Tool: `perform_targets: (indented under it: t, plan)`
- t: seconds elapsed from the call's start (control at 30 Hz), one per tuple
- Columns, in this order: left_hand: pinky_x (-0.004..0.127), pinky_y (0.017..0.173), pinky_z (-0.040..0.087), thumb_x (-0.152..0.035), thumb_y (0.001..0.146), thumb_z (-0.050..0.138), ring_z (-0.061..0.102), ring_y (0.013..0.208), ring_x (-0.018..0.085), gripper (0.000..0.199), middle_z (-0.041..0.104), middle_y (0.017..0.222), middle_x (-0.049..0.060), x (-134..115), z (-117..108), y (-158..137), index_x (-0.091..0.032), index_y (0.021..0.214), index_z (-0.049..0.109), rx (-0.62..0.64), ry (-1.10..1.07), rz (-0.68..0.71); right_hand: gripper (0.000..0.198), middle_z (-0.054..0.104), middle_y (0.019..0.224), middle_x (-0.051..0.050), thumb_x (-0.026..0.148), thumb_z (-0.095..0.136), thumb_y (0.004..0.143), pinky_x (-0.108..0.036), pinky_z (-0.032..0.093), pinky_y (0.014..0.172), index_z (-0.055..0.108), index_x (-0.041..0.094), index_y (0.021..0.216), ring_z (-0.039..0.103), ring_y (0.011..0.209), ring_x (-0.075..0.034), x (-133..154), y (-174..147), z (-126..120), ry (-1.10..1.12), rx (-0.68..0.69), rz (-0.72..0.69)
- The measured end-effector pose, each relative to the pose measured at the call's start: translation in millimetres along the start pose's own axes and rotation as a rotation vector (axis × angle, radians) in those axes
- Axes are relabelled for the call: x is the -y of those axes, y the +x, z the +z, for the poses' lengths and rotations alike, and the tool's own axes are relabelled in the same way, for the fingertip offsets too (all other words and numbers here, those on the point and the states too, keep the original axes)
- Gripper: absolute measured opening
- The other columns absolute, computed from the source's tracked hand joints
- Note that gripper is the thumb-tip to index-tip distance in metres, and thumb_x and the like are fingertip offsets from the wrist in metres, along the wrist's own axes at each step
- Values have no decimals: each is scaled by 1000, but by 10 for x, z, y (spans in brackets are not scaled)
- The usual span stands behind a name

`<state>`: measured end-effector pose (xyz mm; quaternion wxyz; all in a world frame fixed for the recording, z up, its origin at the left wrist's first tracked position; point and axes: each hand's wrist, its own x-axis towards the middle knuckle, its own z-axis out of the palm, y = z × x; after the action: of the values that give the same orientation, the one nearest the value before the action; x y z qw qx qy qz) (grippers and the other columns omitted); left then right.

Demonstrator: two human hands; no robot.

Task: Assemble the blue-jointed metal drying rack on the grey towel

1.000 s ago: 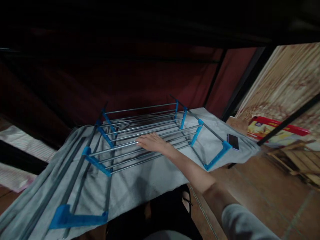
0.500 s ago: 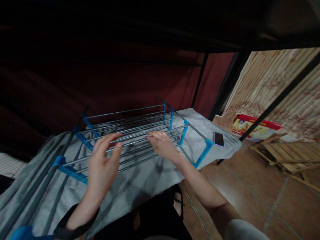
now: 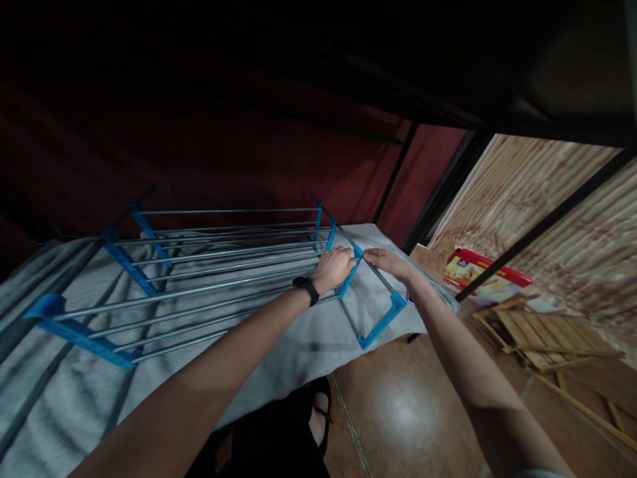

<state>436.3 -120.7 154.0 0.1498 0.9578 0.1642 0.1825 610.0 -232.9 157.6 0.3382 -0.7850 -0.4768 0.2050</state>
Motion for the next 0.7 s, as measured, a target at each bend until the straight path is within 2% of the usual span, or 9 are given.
perform_targets:
  t: [0.1, 0.2, 0.47, 0.7]
  plan:
    - [35, 91, 50, -32, 96, 52, 66, 109, 28, 30, 70, 116, 15, -8, 92, 156, -16, 117, 65, 93, 10, -55, 30, 73, 96, -5, 29, 54, 81, -32, 51, 88, 70, 16, 102, 64, 92, -19, -42, 84, 89, 71, 77, -14]
    - [31, 89, 50, -29, 96, 52, 67, 109, 26, 27, 72, 114, 12, 63, 162, 259, -19, 116, 68, 135, -33, -67, 34, 73, 96, -4, 26, 51, 77, -31, 51, 88, 69, 17, 104, 62, 90, -17, -68, 121, 156, 132, 76, -24]
    - [31, 89, 51, -29, 98, 45, 67, 111, 25, 33, 73, 116, 10, 216, 238, 316, -21, 116, 71, 134, -129, -61, 36, 74, 94, -4, 28, 49, 81, -34, 53, 90, 69, 19, 110, 65, 90, -19, -91, 90, 252, 116, 13, -40]
    - [32, 93, 51, -30, 97, 46, 68, 110, 24, 32, 75, 114, 9, 208, 202, 329, -25, 112, 75, 116, -168, -93, 40, 74, 105, -3, 27, 49, 82, -34, 55, 93, 67, 18, 116, 67, 95, -17, -58, 55, 336, 309, 16, -42]
